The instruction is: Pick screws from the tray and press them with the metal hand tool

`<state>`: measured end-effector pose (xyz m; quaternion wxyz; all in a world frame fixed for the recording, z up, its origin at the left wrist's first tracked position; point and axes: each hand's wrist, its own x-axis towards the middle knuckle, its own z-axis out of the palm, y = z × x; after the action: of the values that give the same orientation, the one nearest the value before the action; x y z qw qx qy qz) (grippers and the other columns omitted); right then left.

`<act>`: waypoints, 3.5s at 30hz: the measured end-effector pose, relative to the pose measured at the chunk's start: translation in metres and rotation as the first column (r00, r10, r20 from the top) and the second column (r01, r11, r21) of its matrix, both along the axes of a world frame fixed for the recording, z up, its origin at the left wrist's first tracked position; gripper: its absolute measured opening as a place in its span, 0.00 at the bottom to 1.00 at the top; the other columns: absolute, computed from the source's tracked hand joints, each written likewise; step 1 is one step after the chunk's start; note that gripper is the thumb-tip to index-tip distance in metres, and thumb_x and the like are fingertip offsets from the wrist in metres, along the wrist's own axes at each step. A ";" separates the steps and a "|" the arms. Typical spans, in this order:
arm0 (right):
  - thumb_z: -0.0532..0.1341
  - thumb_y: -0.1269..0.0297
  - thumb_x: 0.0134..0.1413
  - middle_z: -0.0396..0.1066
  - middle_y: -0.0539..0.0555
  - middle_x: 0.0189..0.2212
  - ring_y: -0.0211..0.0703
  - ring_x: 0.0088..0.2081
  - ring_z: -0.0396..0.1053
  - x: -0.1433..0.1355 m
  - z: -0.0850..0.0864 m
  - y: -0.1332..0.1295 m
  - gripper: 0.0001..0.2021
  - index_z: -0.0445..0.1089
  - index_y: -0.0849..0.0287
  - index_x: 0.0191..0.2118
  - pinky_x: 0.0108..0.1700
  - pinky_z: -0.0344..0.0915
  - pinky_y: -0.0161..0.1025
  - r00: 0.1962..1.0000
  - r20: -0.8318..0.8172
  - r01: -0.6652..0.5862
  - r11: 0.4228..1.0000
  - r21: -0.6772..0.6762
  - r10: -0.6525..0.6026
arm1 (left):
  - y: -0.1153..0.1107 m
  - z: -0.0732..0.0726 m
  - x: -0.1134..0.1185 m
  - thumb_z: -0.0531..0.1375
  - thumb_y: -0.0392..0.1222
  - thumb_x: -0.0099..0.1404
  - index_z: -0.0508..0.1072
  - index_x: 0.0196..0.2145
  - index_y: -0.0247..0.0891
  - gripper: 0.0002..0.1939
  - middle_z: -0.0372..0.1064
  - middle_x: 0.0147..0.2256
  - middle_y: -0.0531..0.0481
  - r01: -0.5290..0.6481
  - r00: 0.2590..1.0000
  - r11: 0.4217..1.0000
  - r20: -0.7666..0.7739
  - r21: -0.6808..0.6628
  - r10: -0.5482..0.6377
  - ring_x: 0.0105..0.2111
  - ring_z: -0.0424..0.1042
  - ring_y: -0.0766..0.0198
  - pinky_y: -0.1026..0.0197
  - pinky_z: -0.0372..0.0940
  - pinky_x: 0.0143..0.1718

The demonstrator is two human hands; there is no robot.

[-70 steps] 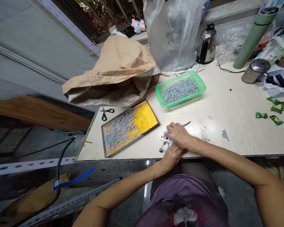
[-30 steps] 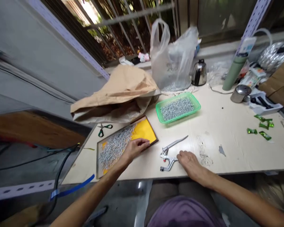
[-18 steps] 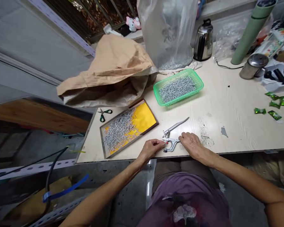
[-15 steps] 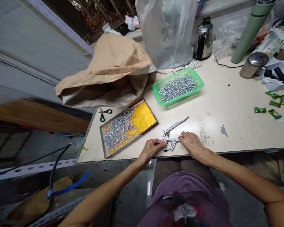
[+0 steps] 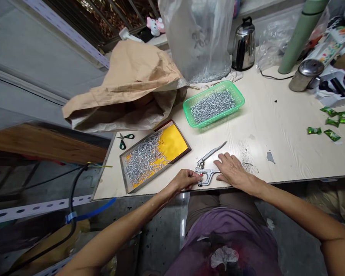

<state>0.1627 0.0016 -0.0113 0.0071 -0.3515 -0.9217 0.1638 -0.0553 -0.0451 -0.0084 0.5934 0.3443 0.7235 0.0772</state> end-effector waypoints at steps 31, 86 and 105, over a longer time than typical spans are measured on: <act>0.72 0.50 0.36 0.66 0.64 0.48 0.58 0.49 0.62 0.001 0.008 0.022 0.39 0.61 0.63 0.54 0.47 0.60 0.48 0.999 0.032 -0.040 0.998 0.049 0.039 | -0.023 0.002 0.009 0.62 0.42 0.56 0.71 0.27 0.33 0.09 0.56 0.12 0.62 -0.101 0.994 0.995 -0.040 0.028 0.102 0.11 0.56 0.74 0.71 0.50 0.13; 0.64 0.58 0.53 0.68 0.60 0.43 0.49 0.42 0.63 0.021 0.006 0.025 0.21 0.66 0.65 0.49 0.42 0.60 0.42 0.995 -0.096 -0.015 1.000 -0.001 0.015 | 0.014 -0.023 0.042 0.54 0.40 0.68 0.57 0.59 0.36 0.23 0.60 0.57 0.36 0.815 0.579 0.243 -0.712 0.526 -0.398 0.58 0.59 0.50 0.45 0.60 0.56; 0.59 0.68 0.58 0.69 0.56 0.41 0.47 0.45 0.59 -0.066 0.016 0.025 0.06 0.74 0.55 0.37 0.40 0.55 0.41 0.917 -0.012 -0.397 0.914 0.077 0.399 | -0.033 -0.052 0.069 0.53 0.50 0.68 0.60 0.60 0.33 0.27 0.63 0.57 0.35 0.700 0.683 0.213 -0.553 0.681 -0.477 0.62 0.55 0.45 0.41 0.55 0.60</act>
<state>0.0965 0.0269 0.0042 -0.0008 -0.1537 -0.9792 0.1327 0.0140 -0.0778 -0.0604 0.2341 0.8456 0.4543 0.1542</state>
